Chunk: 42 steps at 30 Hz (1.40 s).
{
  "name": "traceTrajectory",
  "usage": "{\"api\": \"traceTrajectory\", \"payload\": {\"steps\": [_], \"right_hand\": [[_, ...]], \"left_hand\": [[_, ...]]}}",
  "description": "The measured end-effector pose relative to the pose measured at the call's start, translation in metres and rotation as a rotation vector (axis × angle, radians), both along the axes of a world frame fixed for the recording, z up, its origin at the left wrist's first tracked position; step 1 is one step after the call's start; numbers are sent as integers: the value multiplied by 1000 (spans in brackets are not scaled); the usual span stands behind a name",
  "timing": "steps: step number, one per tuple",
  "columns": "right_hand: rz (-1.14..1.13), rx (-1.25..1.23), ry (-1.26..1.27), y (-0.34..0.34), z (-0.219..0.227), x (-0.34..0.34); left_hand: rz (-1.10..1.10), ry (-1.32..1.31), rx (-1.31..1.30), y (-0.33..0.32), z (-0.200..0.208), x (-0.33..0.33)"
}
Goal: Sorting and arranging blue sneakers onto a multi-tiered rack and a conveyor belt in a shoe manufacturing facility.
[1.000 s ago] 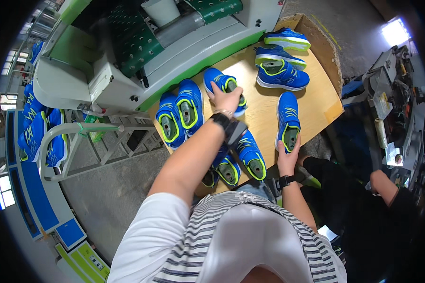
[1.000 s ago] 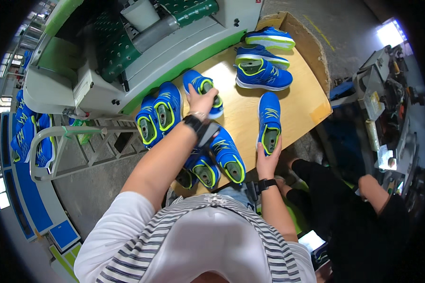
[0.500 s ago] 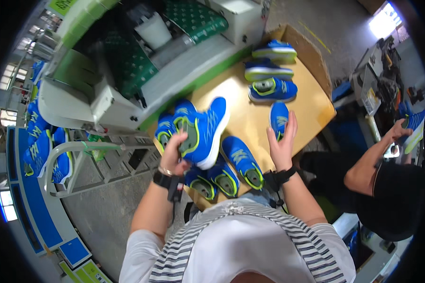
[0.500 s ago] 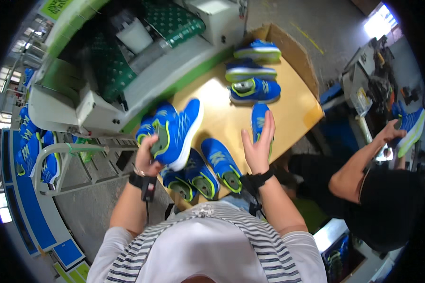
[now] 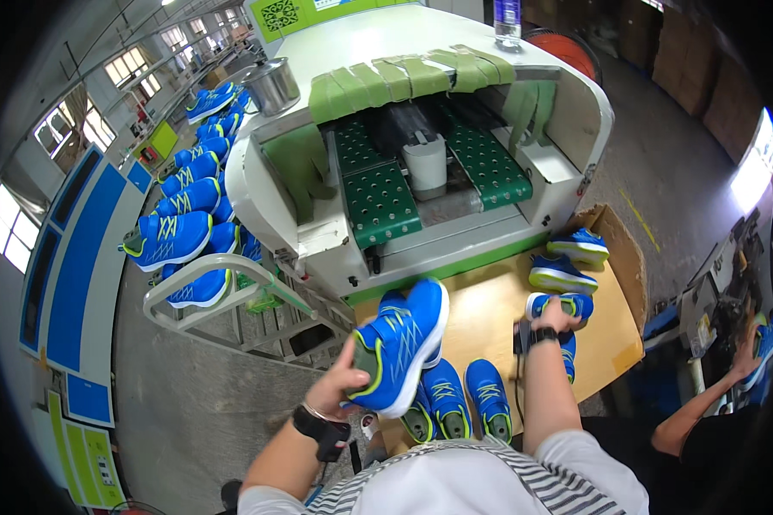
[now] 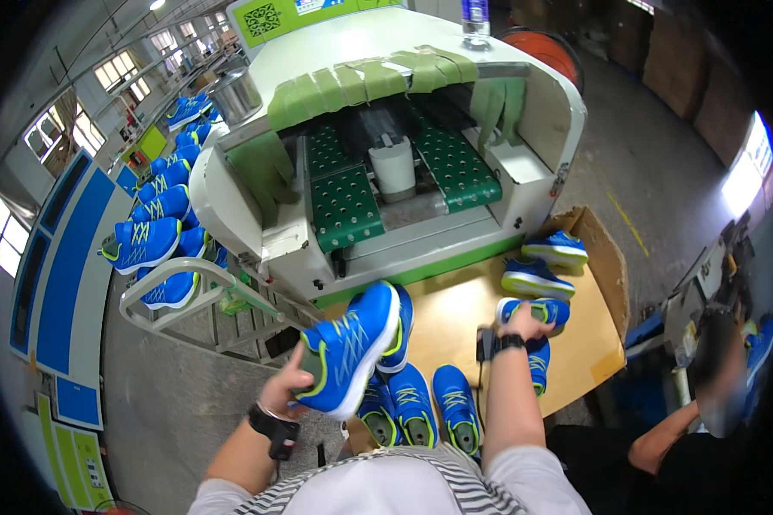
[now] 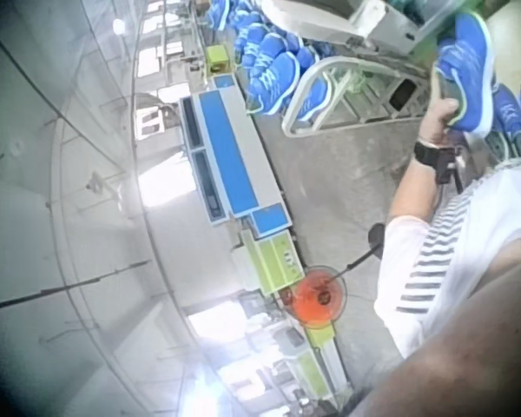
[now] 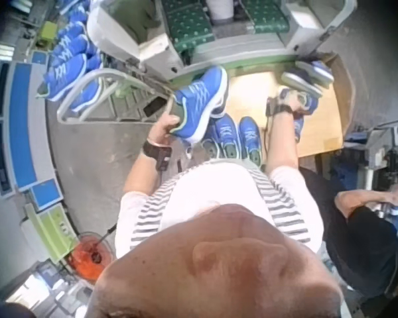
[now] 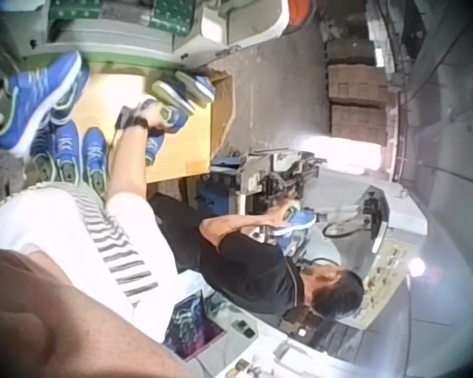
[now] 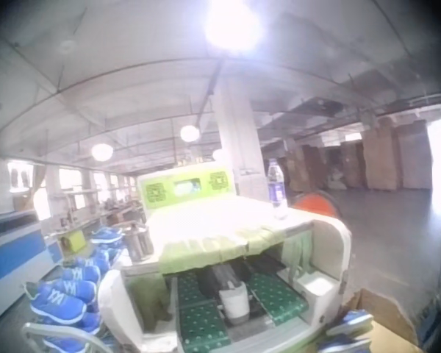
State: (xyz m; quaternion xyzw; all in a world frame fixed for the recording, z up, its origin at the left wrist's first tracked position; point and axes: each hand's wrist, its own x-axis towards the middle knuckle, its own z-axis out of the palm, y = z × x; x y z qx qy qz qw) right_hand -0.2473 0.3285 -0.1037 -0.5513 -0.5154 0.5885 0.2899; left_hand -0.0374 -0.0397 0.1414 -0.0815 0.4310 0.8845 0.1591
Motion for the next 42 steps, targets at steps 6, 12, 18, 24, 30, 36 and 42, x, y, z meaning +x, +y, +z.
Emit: {"api": "traceTrajectory", "payload": {"steps": [6,12,18,24,30,36,42], "right_hand": [[789,-216,573,-35,156,85],[1179,384,957,-103,369,-55],[970,1008,785,-167,427,-242],[1165,899,876,-190,390,-233],[1392,587,747,-110,286,-13],[1072,682,12,16,137,181],[1018,572,-262,63,45,261]], "left_hand": [[102,450,-216,-10,118,-107],[357,758,-380,-15,198,-270],[592,854,-766,-6,195,-405],[672,789,-1134,-26,169,-422],[189,988,-884,9,98,-206],[-362,828,-1204,5,-12,-68],[-220,459,-1269,-6,-83,14]]}}
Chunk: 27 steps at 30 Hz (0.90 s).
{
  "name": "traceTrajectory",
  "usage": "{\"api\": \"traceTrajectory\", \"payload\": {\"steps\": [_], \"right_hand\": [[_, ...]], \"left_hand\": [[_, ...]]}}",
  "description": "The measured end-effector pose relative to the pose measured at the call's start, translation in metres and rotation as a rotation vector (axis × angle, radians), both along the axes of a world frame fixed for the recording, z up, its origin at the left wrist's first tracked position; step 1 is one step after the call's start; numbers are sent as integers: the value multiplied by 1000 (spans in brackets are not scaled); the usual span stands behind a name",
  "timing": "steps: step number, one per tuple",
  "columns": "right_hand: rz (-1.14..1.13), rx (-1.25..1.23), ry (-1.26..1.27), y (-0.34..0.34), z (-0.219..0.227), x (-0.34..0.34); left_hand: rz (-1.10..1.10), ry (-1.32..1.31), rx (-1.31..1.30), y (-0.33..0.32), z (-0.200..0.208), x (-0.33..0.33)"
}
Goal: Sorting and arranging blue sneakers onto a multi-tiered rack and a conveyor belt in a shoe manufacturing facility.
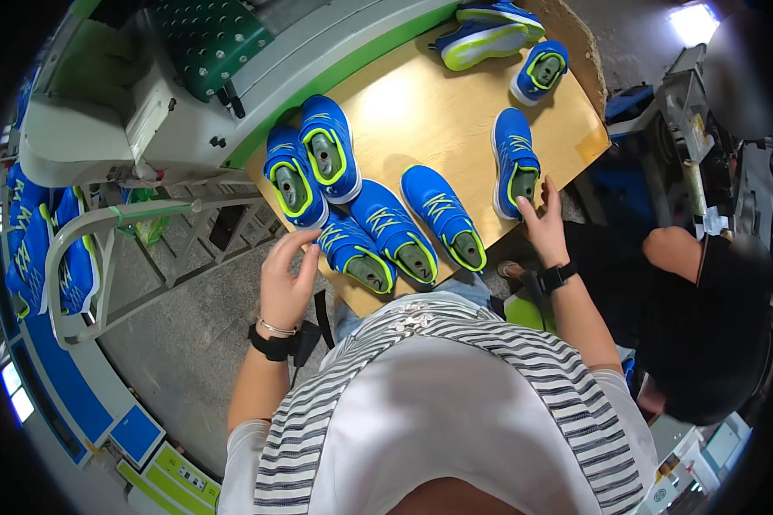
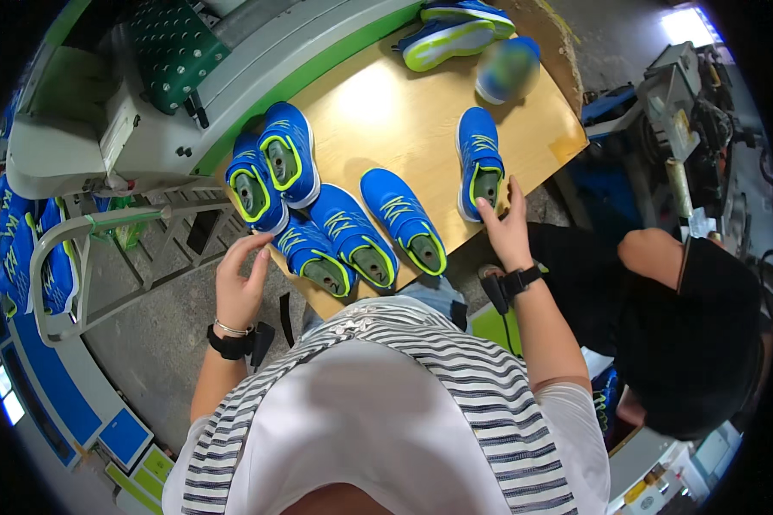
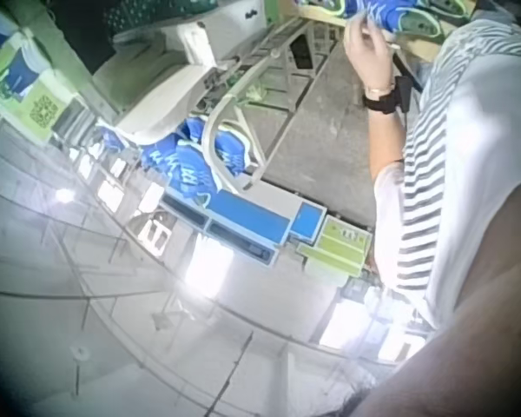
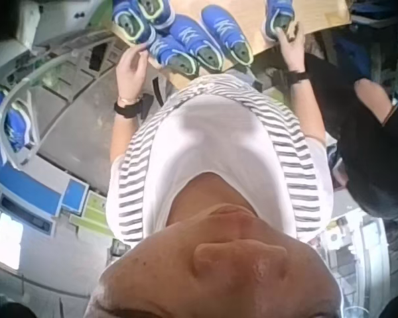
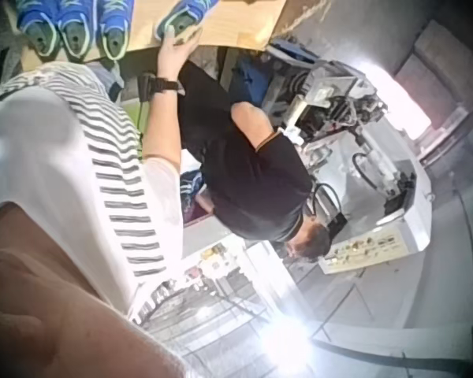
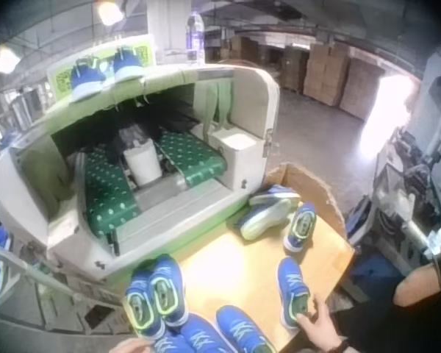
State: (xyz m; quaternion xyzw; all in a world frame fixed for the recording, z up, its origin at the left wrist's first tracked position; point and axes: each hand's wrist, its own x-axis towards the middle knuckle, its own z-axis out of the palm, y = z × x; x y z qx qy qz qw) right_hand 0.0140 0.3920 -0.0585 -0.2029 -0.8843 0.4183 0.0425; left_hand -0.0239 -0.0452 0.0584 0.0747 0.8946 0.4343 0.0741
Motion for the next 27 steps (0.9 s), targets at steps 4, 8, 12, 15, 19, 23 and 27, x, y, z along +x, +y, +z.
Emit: {"api": "traceTrajectory", "payload": {"steps": [4,8,12,15,19,23,27], "right_hand": [[-87,-37,81,-24,-22,-7],[-172,-34,164,-24,-38,-11],[-217,-158,182,-25,-33,-13],[-260,-207,212,-10,-49,-9],[-256,-271,156,-36,-43,-18],[-269,-304,198,-30,-45,-15],[-280,-231,208,-35,-37,-11]], "left_hand": [[186,-287,317,14,-20,14],[235,-113,303,30,-27,5],[288,-62,423,48,-27,-18],[240,-72,579,70,-31,-33],[81,-246,519,99,-33,-40],[-188,-321,475,163,-24,-74],[-417,-61,246,257,-44,-142]]}}
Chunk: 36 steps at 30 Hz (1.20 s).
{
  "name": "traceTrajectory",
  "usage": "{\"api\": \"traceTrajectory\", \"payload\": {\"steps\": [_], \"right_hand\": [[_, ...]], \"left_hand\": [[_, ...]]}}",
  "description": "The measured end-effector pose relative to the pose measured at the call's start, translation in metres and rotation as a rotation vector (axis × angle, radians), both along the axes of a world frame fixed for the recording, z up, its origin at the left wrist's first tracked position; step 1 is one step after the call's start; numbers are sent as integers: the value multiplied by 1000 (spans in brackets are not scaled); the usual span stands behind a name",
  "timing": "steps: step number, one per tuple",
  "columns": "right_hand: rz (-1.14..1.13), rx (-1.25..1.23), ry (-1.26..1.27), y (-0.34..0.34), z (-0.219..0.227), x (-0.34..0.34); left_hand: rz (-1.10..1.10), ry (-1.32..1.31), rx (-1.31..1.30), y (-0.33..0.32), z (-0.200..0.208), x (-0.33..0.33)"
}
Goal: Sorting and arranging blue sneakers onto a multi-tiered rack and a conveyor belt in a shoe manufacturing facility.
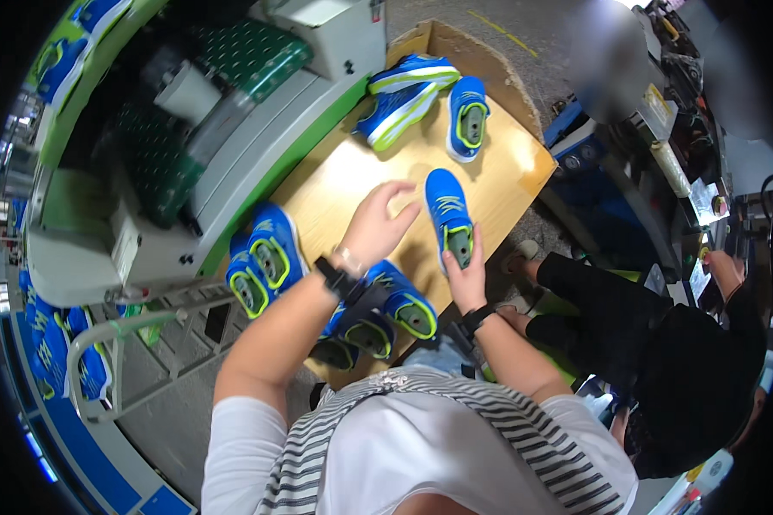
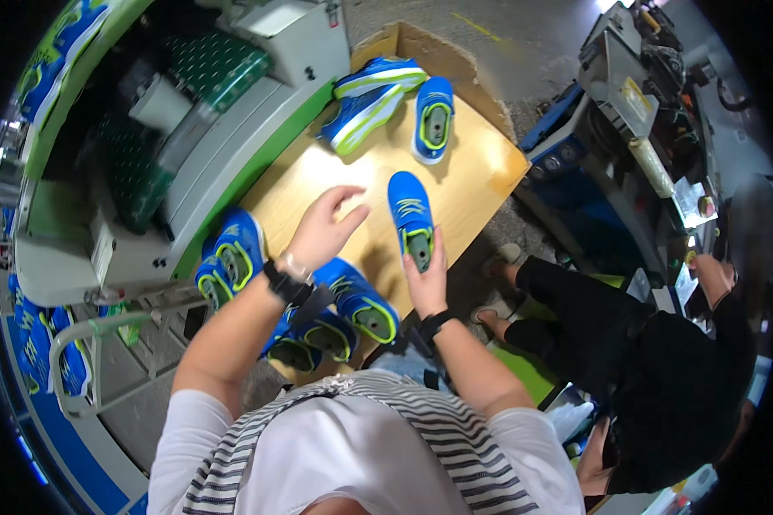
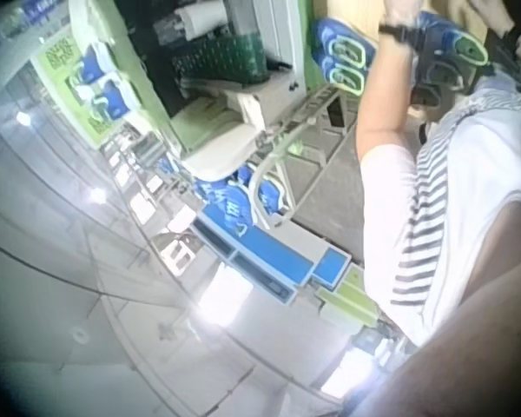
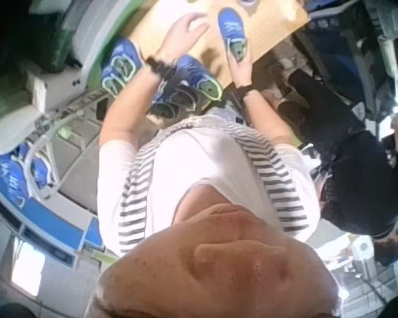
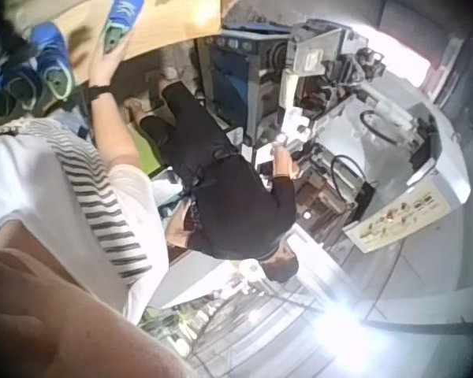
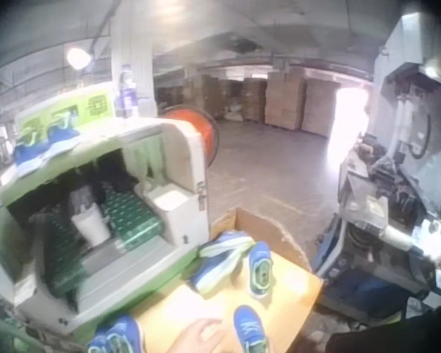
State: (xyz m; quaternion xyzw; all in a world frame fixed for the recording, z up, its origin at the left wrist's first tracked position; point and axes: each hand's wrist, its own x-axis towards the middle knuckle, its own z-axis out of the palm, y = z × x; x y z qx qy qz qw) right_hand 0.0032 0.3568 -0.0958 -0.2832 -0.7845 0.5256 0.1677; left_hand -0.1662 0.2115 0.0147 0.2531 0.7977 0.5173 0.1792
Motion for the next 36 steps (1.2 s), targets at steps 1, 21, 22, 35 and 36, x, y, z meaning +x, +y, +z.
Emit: {"api": "traceTrajectory", "payload": {"steps": [1,21,22,35,36], "right_hand": [[-1,22,4,1,2,2],[62,-460,87,18,77,-21],[112,-535,123,12,91,-38],[284,341,454,-189,194,-514],[188,395,351,-211,195,-515]], "left_hand": [[-20,42,-14,33,-3,-17],[269,-851,658,-91,77,-30],[272,-569,469,-126,91,-22],[1114,469,-73,-308,88,-266],[1063,556,-192,-315,81,-280]]}}
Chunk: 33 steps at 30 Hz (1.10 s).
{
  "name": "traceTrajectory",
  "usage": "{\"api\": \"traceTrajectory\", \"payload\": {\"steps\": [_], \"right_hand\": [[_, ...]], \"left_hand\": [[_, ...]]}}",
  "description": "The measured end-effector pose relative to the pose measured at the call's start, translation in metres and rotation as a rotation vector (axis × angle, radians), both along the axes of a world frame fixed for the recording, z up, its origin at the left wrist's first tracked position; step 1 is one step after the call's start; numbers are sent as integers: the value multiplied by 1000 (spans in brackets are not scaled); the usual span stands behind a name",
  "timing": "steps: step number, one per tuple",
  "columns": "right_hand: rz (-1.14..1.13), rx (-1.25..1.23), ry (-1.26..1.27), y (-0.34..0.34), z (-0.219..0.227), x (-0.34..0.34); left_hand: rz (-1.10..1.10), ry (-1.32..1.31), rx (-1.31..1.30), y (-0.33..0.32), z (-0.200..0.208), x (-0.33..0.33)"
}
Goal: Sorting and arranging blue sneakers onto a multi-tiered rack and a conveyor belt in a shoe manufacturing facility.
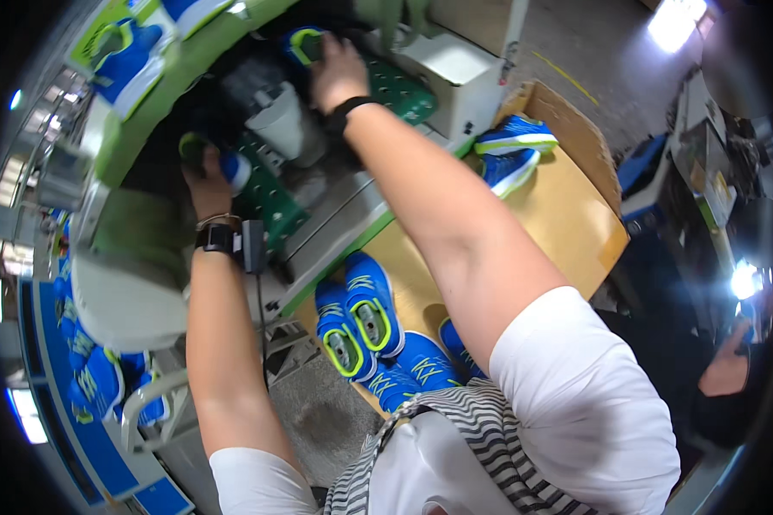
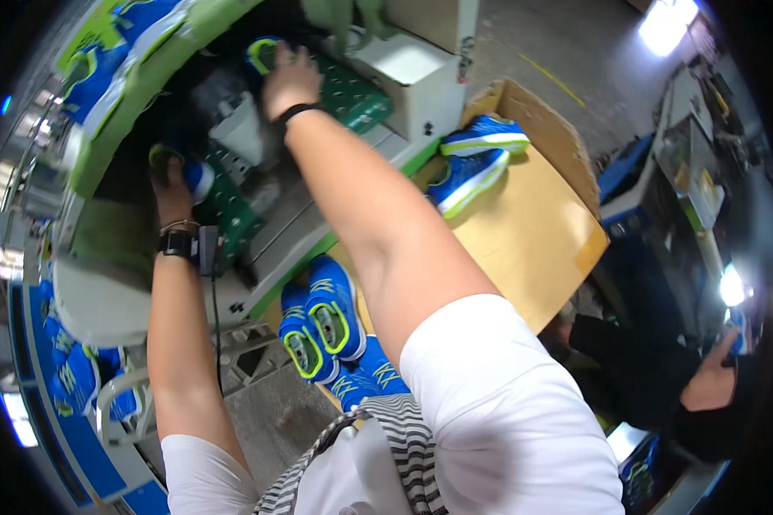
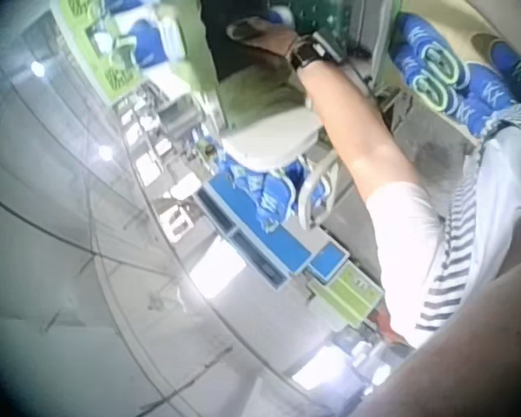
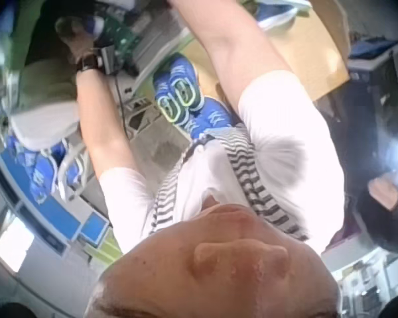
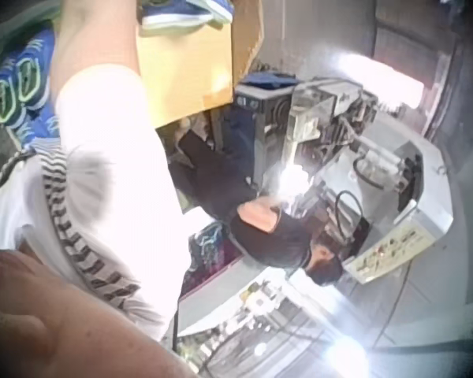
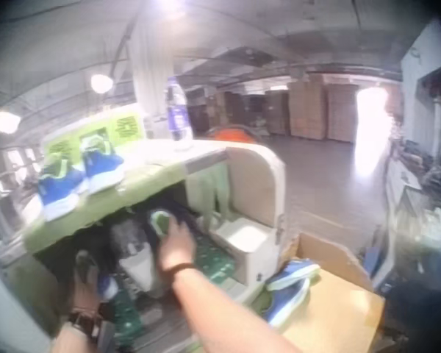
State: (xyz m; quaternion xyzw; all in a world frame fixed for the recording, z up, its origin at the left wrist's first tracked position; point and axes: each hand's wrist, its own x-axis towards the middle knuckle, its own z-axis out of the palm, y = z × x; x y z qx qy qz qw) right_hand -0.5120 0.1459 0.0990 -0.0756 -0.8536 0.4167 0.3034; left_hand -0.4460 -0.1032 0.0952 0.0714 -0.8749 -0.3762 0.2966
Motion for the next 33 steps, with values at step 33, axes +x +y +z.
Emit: {"api": "traceTrajectory", "payload": {"steps": [33], "right_hand": [[575,-1507,-146,83,-5,362]], "left_hand": [[-499,-482,-5,71,-12,398]]}}
